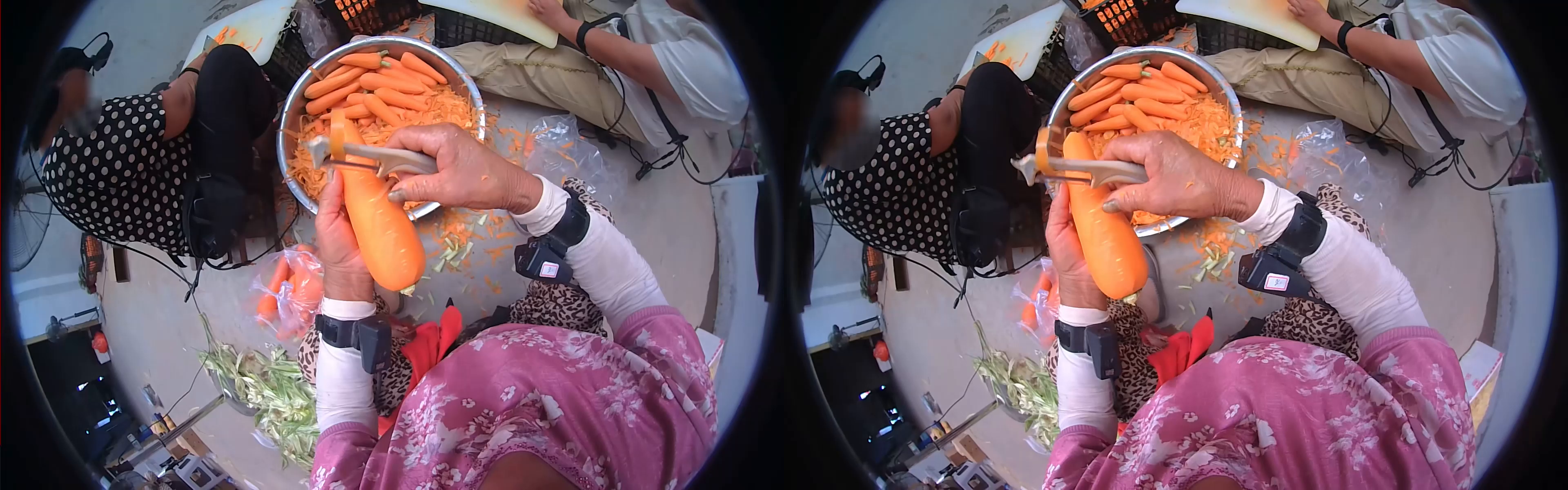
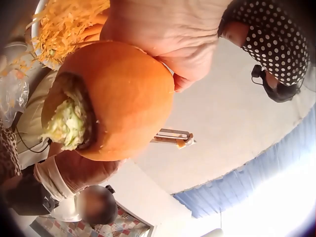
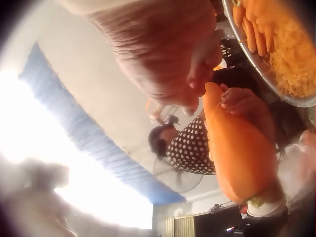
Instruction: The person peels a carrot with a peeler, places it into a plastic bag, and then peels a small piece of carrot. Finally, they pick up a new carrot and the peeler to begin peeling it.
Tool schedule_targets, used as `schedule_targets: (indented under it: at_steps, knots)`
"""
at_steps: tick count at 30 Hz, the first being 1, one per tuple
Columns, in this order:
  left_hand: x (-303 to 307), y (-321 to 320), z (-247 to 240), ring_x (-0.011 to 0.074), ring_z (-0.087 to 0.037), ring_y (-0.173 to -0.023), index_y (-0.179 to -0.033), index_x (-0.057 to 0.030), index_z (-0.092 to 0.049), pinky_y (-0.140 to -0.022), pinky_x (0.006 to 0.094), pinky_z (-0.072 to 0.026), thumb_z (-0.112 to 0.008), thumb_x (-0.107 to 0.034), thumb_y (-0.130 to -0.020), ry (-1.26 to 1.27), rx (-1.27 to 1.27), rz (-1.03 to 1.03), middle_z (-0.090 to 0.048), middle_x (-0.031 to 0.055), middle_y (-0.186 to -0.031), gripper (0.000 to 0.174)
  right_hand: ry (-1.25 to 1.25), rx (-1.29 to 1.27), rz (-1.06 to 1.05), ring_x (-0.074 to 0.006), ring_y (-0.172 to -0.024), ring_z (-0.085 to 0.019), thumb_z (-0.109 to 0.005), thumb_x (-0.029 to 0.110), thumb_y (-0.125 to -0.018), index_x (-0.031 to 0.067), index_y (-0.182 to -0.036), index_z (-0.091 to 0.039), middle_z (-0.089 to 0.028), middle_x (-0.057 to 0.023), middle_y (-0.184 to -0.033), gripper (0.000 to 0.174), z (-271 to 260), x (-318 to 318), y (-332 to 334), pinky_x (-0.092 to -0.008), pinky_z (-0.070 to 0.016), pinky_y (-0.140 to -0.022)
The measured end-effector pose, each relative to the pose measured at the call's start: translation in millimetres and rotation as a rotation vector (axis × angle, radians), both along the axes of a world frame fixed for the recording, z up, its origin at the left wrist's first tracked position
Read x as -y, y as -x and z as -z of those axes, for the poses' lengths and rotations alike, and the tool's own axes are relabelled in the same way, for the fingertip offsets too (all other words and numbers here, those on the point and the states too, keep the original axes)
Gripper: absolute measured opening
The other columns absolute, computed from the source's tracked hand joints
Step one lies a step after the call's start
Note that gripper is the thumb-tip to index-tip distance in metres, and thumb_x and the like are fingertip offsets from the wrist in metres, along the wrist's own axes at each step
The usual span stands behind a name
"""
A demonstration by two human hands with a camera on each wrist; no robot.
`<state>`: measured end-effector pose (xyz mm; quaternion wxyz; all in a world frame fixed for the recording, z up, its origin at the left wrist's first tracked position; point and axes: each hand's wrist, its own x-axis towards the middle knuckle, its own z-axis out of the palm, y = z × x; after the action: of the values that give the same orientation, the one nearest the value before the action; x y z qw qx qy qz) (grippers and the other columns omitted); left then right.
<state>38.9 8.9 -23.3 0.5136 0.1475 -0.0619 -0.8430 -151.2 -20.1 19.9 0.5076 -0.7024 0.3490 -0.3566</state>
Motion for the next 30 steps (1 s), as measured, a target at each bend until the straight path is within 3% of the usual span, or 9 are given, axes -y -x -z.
schedule_targets:
  at_steps: [5, 9, 11, 15, 19, 21, 24, 29, 30]
  knots:
    - [-2, 3, -2, 0.0323, -0.059, -0.105, -0.120, -0.0008, -0.051, -0.091, 0.0448, -0.0487, -0.041, -0.029, -0.095, -0.072, 0.012, -0.041, -0.058, 0.0168, -0.115, 0.040, 0.030, -0.102, -0.103, -0.0196, -0.063, -0.057, -0.064, 0.018, -0.073, -0.0014, -0.082, -0.060, -0.058, -0.0130, -0.069, 0.021, 0, -3, 0, -0.0334, -0.0452, -0.060]
    - [-2, 7, -7, 0.0289, -0.061, -0.098, -0.119, -0.0022, -0.052, -0.085, 0.0420, -0.0518, -0.044, -0.033, -0.095, -0.140, 0.123, -0.114, -0.061, 0.0155, -0.109, 0.040, 0.040, -0.144, -0.070, -0.0218, -0.062, -0.058, -0.060, 0.017, -0.072, -0.0024, -0.079, -0.058, -0.058, -0.0157, -0.068, 0.020, 1, 0, -1, -0.0355, -0.0450, -0.059]
    - [2, -2, 7, 0.0275, -0.060, -0.094, -0.119, -0.0037, -0.052, -0.080, 0.0409, -0.0520, -0.053, -0.035, -0.091, -0.092, 0.106, -0.046, -0.060, 0.0163, -0.104, 0.042, 0.154, -0.168, 0.151, -0.0183, -0.057, -0.054, -0.059, 0.014, -0.073, -0.0009, -0.083, -0.059, -0.056, -0.0109, -0.064, 0.018, 11, 8, 1, -0.0329, -0.0429, -0.056]
    - [3, 4, -4, 0.0273, -0.059, -0.079, -0.111, -0.0024, -0.053, -0.070, 0.0386, -0.0526, -0.052, -0.037, -0.091, -0.096, 0.204, -0.086, -0.060, 0.0154, -0.091, 0.040, 0.242, -0.283, 0.367, -0.0178, -0.063, -0.056, -0.057, 0.012, -0.074, -0.0004, -0.086, -0.060, -0.057, -0.0106, -0.068, 0.018, 11, 15, 9, -0.0327, -0.0434, -0.058]
    - [5, 0, -3, 0.0259, -0.060, -0.083, -0.111, -0.0028, -0.054, -0.072, 0.0389, -0.0526, -0.051, -0.036, -0.092, -0.083, 0.210, -0.091, -0.060, 0.0156, -0.093, 0.038, 0.224, -0.149, 0.297, -0.0134, -0.067, -0.054, -0.060, 0.014, -0.077, 0.0003, -0.091, -0.060, -0.057, -0.0066, -0.072, 0.020, 9, 16, 9, -0.0307, -0.0430, -0.060]
    - [6, 4, -8, 0.0262, -0.061, -0.092, -0.114, -0.0037, -0.054, -0.079, 0.0407, -0.0522, -0.050, -0.035, -0.093, -0.184, 0.205, -0.175, -0.060, 0.0154, -0.102, 0.038, -0.005, -0.102, 0.003, -0.0091, -0.071, -0.051, -0.066, 0.020, -0.079, 0.0011, -0.094, -0.060, -0.056, -0.0025, -0.075, 0.024, -1, 12, 10, -0.0276, -0.0426, -0.062]
    - [3, 8, -8, 0.0282, -0.060, -0.101, -0.121, -0.0056, -0.051, -0.086, 0.0425, -0.0522, -0.048, -0.034, -0.095, -0.125, 0.070, -0.083, -0.059, 0.0141, -0.113, 0.039, -0.129, -0.042, -0.067, -0.0162, -0.069, -0.058, -0.072, 0.022, -0.073, 0.0008, -0.094, -0.062, -0.062, -0.0094, -0.075, 0.031, -9, -4, -4, -0.0309, -0.0463, -0.064]
    - [3, 5, -2, 0.0303, -0.059, -0.103, -0.122, -0.0048, -0.050, -0.090, 0.0445, -0.0497, -0.049, -0.037, -0.094, -0.101, 0.174, -0.126, -0.058, 0.0150, -0.115, 0.042, -0.025, -0.062, -0.018, -0.0167, -0.063, -0.056, -0.072, 0.021, -0.073, 0.0006, -0.087, -0.061, -0.059, -0.0109, -0.071, 0.027, 0, -11, -10, -0.0309, -0.0450, -0.060]
    - [3, 5, -1, 0.0303, -0.058, -0.104, -0.123, -0.0047, -0.049, -0.091, 0.0447, -0.0490, -0.049, -0.038, -0.094, -0.084, 0.233, -0.146, -0.057, 0.0152, -0.115, 0.044, -0.059, -0.111, -0.090, -0.0124, -0.064, -0.052, -0.071, 0.021, -0.076, 0.0007, -0.087, -0.061, -0.057, -0.0065, -0.070, 0.025, -1, -11, -8, -0.0288, -0.0434, -0.059]
